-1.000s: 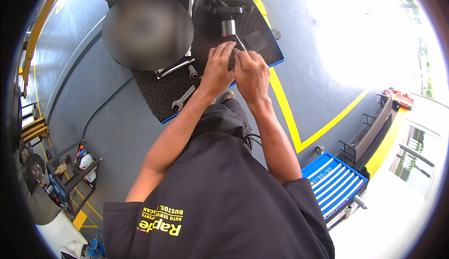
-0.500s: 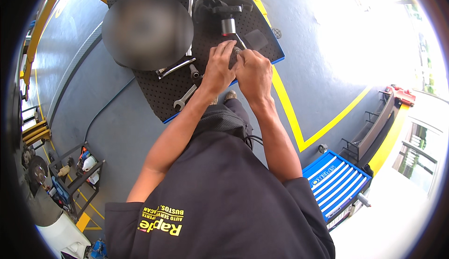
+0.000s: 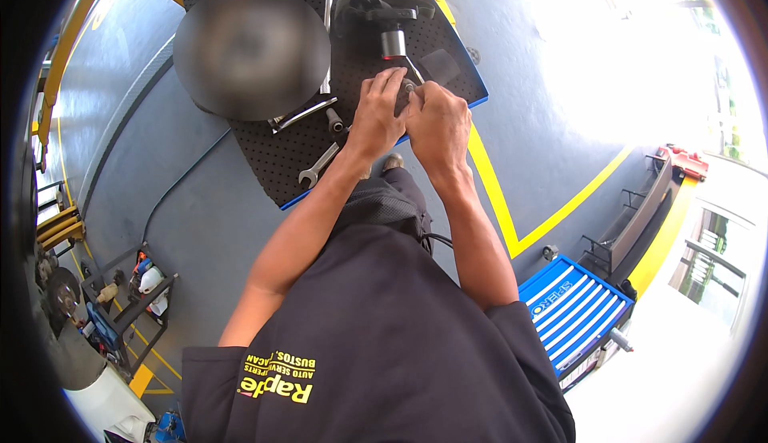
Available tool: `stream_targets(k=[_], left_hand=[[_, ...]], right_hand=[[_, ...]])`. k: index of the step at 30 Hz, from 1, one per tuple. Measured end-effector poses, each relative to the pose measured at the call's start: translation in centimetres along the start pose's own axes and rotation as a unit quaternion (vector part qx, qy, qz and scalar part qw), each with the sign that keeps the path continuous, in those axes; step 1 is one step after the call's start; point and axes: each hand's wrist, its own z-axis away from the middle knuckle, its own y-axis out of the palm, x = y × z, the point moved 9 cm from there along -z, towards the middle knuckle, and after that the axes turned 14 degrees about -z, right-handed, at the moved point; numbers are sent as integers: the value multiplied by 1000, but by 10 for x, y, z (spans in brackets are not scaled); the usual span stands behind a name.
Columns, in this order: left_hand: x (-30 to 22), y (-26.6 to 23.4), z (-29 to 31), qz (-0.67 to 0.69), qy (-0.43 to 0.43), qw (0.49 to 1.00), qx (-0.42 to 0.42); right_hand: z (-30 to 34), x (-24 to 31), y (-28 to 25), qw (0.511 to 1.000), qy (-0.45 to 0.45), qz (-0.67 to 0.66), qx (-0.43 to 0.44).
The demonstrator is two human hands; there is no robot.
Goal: The person retrieves a brake pad and a screwdriver from a tool drawer, then uses the screwdriver to scrape and clean the brake pad. The person then uses a wrench to tighten a bolt on a brake caliper assembly placed on the workbench.
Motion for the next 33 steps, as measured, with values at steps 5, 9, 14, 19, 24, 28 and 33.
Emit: stream_targets(k=[5,9,14,19,24,28,33], left_hand=[[-1,2,-1,-13,9,1000,15],[-1,2,-1,0,0,1000,1],[3,3,2,6,-6,1000,12],[0,4,0,10,-3,1000,2],[0,3,1,-2,-3,1000,7],[3,4,-1,1,-4,1000,13],[2,6,-2,10,-14,1000,17]], right_hand=[[-12,-8,10,1000,-3,24,5],[-4,0,0,1000,1,17,5],[-10,0,8,999,-25,25,13],[-8,-5,4,1000,-8,21,9],[-5,0,-2,1000,-8,27,-2],[-9,-10,3,998,58,-10,-5],[-11,-9,-4,997,80,-10,-4]])
